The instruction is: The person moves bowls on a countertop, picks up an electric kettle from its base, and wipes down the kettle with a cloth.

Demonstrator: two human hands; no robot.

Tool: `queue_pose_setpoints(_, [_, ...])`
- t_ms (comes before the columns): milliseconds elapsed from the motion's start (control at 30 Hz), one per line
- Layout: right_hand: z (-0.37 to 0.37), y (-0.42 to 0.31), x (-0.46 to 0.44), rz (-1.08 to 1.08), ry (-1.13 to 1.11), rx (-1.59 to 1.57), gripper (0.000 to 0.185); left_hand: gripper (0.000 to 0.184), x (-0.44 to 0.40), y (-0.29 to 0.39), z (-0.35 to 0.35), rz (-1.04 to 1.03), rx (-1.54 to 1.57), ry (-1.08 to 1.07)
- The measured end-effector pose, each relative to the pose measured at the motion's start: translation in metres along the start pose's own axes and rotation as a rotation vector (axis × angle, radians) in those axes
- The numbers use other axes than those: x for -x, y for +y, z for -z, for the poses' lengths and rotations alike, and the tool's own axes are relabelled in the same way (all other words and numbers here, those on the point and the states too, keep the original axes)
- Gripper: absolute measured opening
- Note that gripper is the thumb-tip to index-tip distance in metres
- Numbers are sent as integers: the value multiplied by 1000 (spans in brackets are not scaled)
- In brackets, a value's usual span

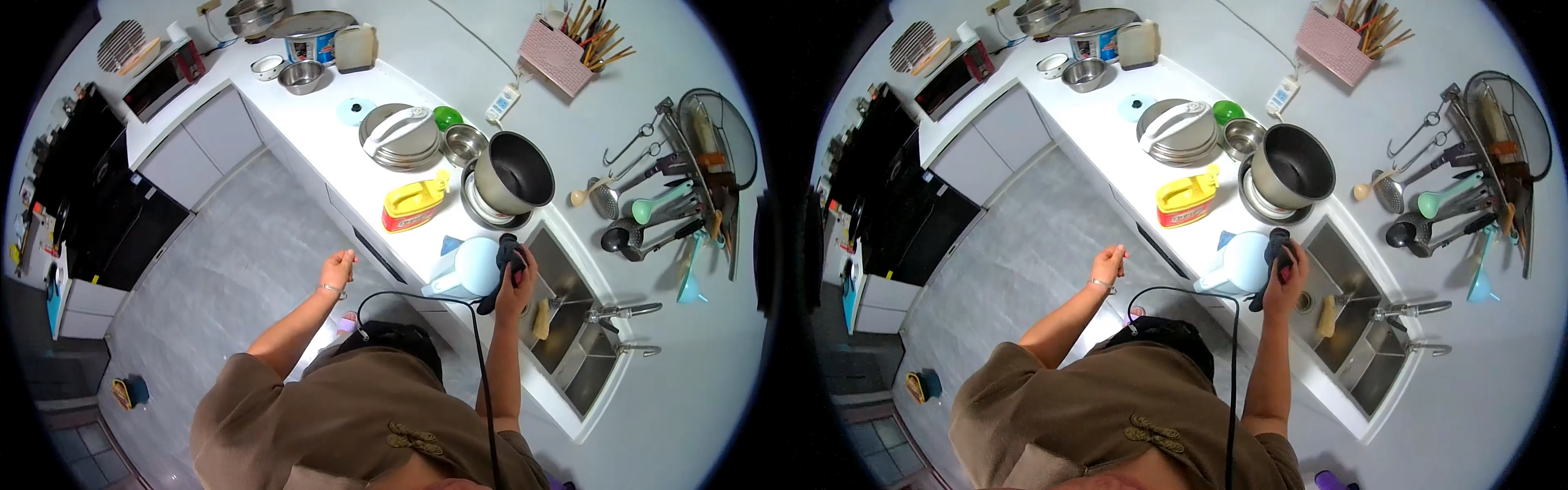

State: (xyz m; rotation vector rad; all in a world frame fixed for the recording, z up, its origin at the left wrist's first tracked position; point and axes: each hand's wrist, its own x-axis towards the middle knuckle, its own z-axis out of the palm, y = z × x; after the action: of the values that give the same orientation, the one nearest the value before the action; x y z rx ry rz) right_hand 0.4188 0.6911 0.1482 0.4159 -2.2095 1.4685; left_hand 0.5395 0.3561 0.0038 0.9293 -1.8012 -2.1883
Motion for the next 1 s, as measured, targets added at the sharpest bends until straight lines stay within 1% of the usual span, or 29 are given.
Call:
queue_pose_setpoints(67, [0, 2, 3, 69, -19, 94, 32, 31, -3, 6, -2, -25, -98, 14])
queue_pose_setpoints(100, [-1, 3, 5, 14, -13, 96, 32, 31, -6, 5, -2, -26, -103, -1])
queue_pose_setpoints(133, [-1, 3, 6, 11, 0, 101, 32, 29, -11, 5, 0, -32, -87, -2])
queue_pose_setpoints(200, [-2, 2, 8, 28, 1, 214, 32, 27, -17, 5, 3, -39, -74, -8])
queue_pose_setpoints(267, [-5, 1, 9, 23, 20, 177, 31, 22, -22, 8, 7, -119, -63, 10])
queue_pose_setpoints(367, [-8, 1, 8, 43, 35, 136, 29, 20, -36, -1, 16, -194, -22, 7])
queue_pose_setpoints(467, [-10, -3, 9, 47, 32, 127, 24, 22, -43, 1, 21, -168, 18, 88])
queue_pose_setpoints(533, [-13, -7, 11, 16, 51, 151, 22, 24, -49, 0, 27, -164, 26, 98])
queue_pose_setpoints(600, [-16, -9, 13, 22, 31, 164, 22, 25, -54, 1, 36, -161, 34, 108])
queue_pose_setpoints(667, [-20, -11, 15, 25, 96, 142, 28, 26, -57, 3, 43, -151, 55, 122])
queue_pose_setpoints(733, [-22, -10, 15, 29, 73, 160, 28, 26, -58, 4, 50, -148, 53, 137])
queue_pose_setpoints(800, [-24, -9, 17, 7, 100, 123, 28, 26, -59, 3, 57, -146, 50, 147])
queue_pose_setpoints(867, [-25, -9, 18, 28, 90, 132, 27, 26, -62, 0, 64, -132, 51, 153])
queue_pose_setpoints(933, [-24, -14, 16, 76, 67, 214, 29, 26, -64, -2, 68, -135, 56, 160])
queue_pose_setpoints(1000, [-26, -13, 16, 62, 69, 191, 29, 27, -65, -6, 73, -138, 62, 169])
